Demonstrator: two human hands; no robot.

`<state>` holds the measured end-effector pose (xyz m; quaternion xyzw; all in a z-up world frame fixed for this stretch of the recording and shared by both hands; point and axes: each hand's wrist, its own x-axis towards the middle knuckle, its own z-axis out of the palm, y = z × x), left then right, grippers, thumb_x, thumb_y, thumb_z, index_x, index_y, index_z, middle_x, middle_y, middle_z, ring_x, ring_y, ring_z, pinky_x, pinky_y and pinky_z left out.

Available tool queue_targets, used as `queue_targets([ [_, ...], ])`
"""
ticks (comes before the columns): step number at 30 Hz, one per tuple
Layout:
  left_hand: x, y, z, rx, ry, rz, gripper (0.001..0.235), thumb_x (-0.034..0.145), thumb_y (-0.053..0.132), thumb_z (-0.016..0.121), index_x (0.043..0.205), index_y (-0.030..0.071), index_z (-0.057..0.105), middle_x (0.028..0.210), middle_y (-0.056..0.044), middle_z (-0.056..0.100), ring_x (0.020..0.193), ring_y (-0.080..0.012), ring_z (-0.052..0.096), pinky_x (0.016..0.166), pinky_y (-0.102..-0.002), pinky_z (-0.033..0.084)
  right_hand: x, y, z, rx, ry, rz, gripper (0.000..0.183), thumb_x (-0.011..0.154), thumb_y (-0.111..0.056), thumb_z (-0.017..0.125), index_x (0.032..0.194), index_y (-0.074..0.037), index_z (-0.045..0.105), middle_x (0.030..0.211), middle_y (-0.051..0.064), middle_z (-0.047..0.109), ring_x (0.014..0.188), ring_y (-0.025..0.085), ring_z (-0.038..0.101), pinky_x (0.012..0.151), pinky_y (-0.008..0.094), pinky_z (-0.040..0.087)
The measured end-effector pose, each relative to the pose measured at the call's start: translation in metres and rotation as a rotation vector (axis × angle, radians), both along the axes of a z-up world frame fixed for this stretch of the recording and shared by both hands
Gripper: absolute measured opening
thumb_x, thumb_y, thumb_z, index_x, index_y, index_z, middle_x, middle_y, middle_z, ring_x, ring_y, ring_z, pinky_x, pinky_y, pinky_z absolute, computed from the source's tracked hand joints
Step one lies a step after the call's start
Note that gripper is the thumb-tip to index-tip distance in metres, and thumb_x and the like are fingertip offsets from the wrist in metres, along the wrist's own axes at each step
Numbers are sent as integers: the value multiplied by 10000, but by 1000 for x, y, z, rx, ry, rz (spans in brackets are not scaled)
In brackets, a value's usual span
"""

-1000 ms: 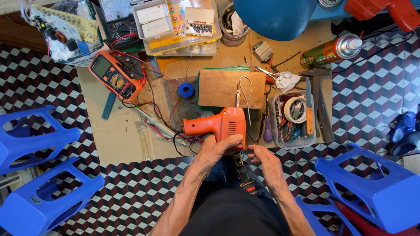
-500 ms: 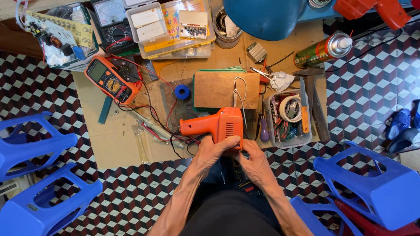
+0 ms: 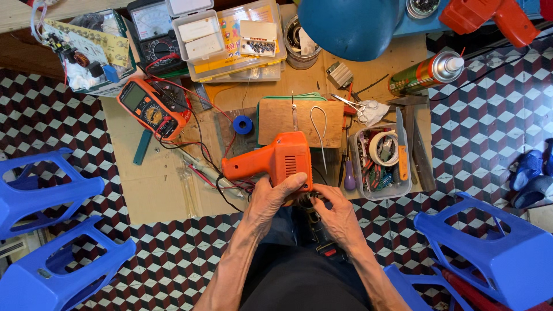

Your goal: The person disassembles an orange heat gun using a cordless drill and a screwdriver, removes screws, and manipulates internal wires. The person then reassembles the heat gun and tests it by turning it on.

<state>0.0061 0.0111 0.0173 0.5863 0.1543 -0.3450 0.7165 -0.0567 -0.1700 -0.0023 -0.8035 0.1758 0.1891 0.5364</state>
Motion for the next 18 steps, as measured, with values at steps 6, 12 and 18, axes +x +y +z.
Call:
queue_targets([
  [6, 8, -1, -2, -4, -29, 85, 741, 744, 619, 770, 1135, -2, 667, 972, -110, 707, 910, -200, 723, 805, -303, 603, 5, -7, 10, 234, 33, -302, 408, 1002, -268, 499, 1270, -28, 691, 1241, 128, 738, 1166, 198, 666, 1025, 323, 488],
  [12, 15, -4, -5, 42, -60, 87, 758, 773, 633, 754, 1145, -22, 676, 1002, -93, 699, 908, -163, 693, 798, -301, 582, 19, -15, -2, 470, -3, -337, 581, 1059, -389, 364, 1269, 77, 640, 1266, 180, 704, 1200, 240, 649, 1087, 363, 465],
  [18, 18, -1, -9, 50, -21, 84, 753, 766, 640, 748, 1148, -7, 689, 983, -91, 690, 876, -148, 664, 756, -300, 553, -12, -12, -10, 229, 31, -139, 615, 962, -472, 480, 1418, -70, 568, 1310, 131, 685, 1239, 219, 629, 1084, 345, 431],
])
